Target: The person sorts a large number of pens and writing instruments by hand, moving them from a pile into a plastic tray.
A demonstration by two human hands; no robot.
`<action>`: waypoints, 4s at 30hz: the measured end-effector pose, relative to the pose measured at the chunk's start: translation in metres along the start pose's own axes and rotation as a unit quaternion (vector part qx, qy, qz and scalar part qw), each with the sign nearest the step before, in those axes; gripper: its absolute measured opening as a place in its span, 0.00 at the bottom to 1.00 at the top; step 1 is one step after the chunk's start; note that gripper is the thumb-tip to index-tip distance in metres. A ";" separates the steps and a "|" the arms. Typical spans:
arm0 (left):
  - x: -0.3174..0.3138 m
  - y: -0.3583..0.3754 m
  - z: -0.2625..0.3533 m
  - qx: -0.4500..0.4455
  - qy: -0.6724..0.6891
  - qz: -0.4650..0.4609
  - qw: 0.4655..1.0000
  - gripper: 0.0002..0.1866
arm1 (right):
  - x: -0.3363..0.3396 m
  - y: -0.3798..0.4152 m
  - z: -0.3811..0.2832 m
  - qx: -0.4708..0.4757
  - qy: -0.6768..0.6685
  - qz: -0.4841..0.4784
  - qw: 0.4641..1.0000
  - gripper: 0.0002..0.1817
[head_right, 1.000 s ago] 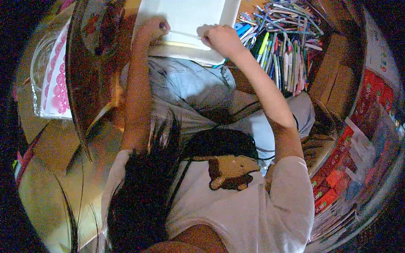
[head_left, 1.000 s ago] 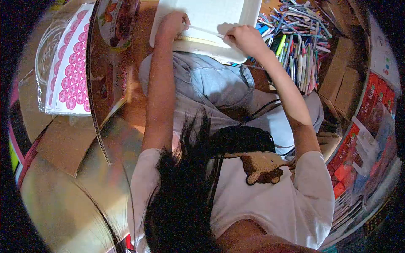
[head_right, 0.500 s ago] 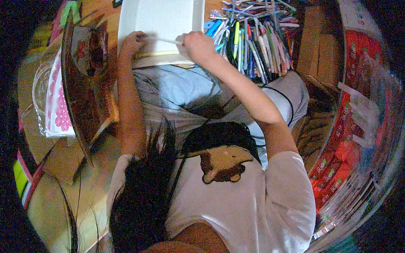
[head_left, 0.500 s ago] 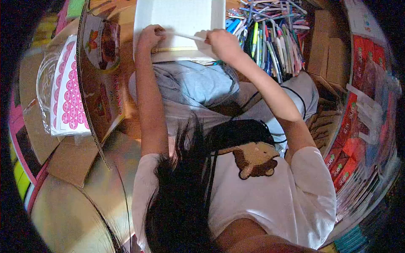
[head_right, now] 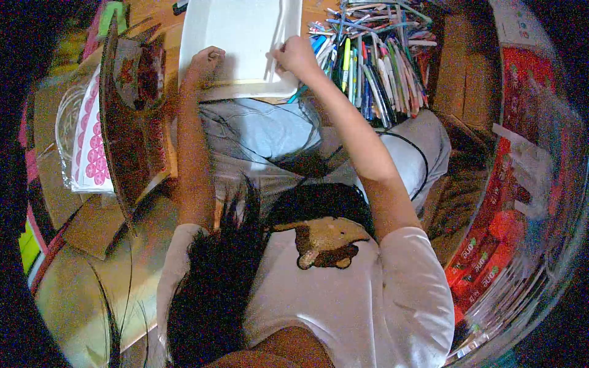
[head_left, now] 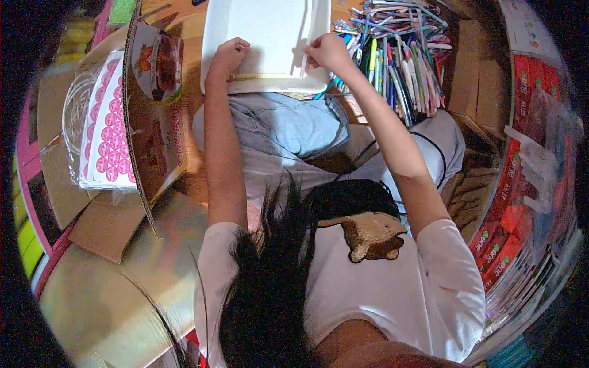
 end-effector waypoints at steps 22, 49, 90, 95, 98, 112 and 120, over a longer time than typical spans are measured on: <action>-0.007 -0.005 0.003 -0.074 -0.083 -0.034 0.993 0.10 | 0.073 0.027 0.021 0.089 0.285 0.099 0.949 0.12; -0.027 -0.002 0.012 -0.110 -0.127 -0.174 0.970 0.08 | 0.139 0.047 -0.036 0.246 0.271 -0.098 0.925 0.10; -0.026 -0.004 0.015 -0.166 -0.084 -0.179 0.966 0.10 | 0.046 0.039 0.032 0.250 0.389 -0.230 0.856 0.19; -0.023 -0.002 0.017 -0.149 -0.076 -0.191 0.967 0.11 | 0.039 0.045 0.062 0.337 0.420 -0.176 0.824 0.14; -0.021 -0.001 0.018 -0.158 -0.059 -0.195 0.966 0.11 | 0.045 0.043 0.065 0.321 0.443 -0.211 0.810 0.15; -0.026 -0.005 0.011 -0.159 -0.046 -0.190 0.968 0.11 | 0.115 0.099 -0.017 0.267 0.141 -0.035 0.953 0.11; -0.034 -0.005 0.016 -0.175 -0.017 -0.206 0.962 0.09 | 0.123 0.114 -0.071 0.300 0.031 0.141 0.943 0.04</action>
Point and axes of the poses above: each hand's wrist, its own y-axis away from the middle knuckle, its own x-axis out of the back of the hand, z = x × y, the point moved 1 cm from there along -y, towards the middle knuckle, and after that the axes turned 12 degrees about -y, right-handed, at the moved point
